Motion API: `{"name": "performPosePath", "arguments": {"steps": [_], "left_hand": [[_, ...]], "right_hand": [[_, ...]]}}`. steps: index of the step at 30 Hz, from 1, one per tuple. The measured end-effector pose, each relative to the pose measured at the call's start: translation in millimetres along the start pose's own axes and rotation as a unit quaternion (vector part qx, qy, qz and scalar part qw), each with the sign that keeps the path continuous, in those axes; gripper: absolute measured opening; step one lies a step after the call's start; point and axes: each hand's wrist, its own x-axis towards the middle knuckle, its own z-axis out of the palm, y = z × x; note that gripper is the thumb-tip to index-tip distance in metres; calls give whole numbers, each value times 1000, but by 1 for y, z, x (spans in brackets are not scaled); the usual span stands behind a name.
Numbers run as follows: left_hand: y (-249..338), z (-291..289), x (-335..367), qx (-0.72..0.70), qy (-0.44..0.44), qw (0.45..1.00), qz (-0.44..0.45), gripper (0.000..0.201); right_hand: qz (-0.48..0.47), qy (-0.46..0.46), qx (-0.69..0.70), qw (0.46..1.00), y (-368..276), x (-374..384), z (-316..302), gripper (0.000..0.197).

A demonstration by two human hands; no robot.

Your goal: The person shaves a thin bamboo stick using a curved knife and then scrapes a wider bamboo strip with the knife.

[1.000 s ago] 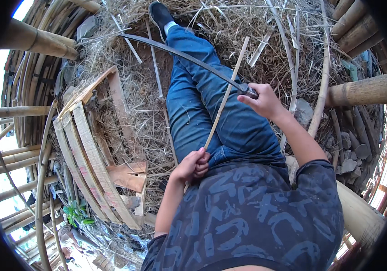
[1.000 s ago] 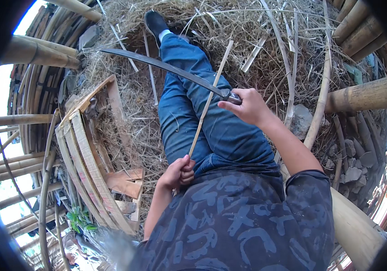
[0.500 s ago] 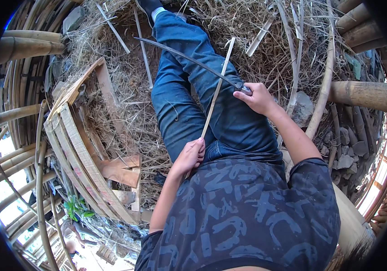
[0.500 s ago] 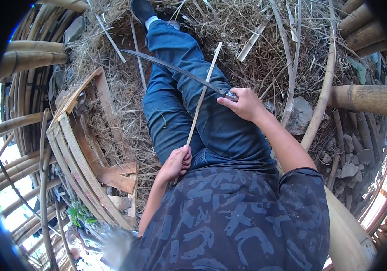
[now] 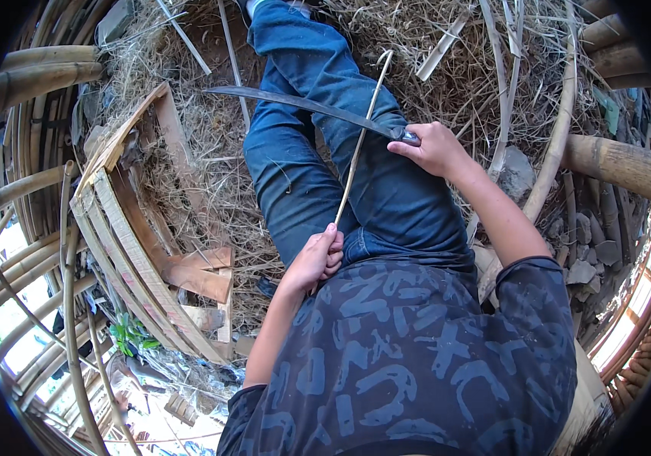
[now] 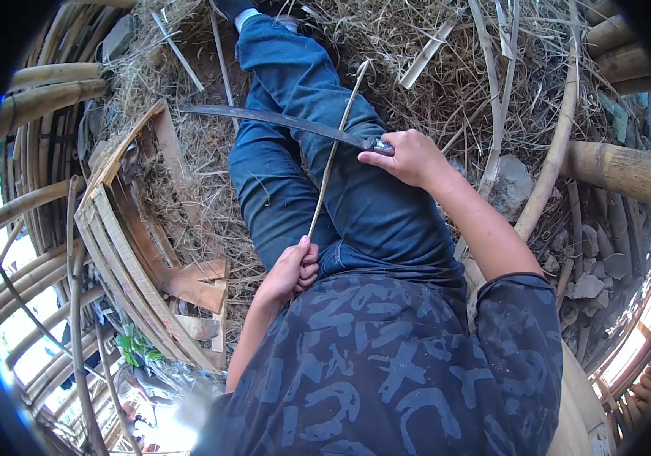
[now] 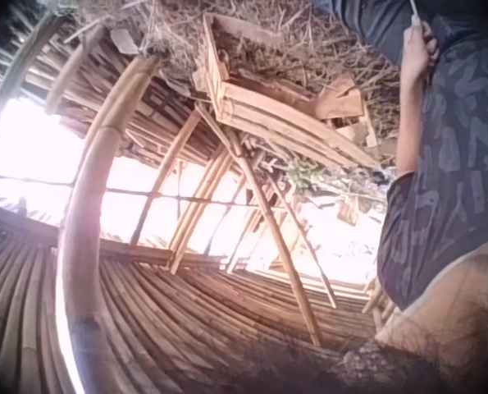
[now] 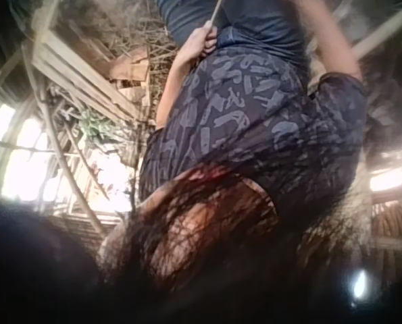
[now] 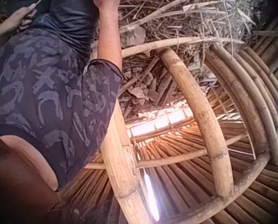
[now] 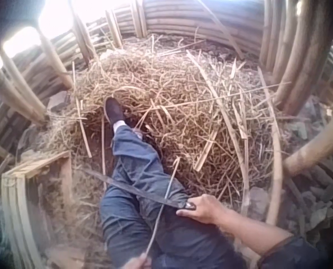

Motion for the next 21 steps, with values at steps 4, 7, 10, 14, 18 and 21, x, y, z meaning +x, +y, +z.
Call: {"name": "performPosePath", "arguments": {"steps": [4,7,10,14,18,21], "left_hand": [[-7,7,-1,26,48,998,42,46],[-14,8,-1,21,65,995,67,46],[-20,8,-1,29,85,990,109,46],[-29,7,-6,25,109,986,126,45],[-45,1,-27,48,116,985,114,43],[-55,-4,-30,78,128,980,135,42]], "right_hand": [[-8,2,-30,1000,2,3,6,69],[-9,10,-34,999,2,2,11,69],[-16,28,-49,998,3,0,16,68],[-37,52,-69,996,-1,-2,20,60],[6,86,10,996,1,3,23,58],[41,55,7,998,1,5,18,61]]}}
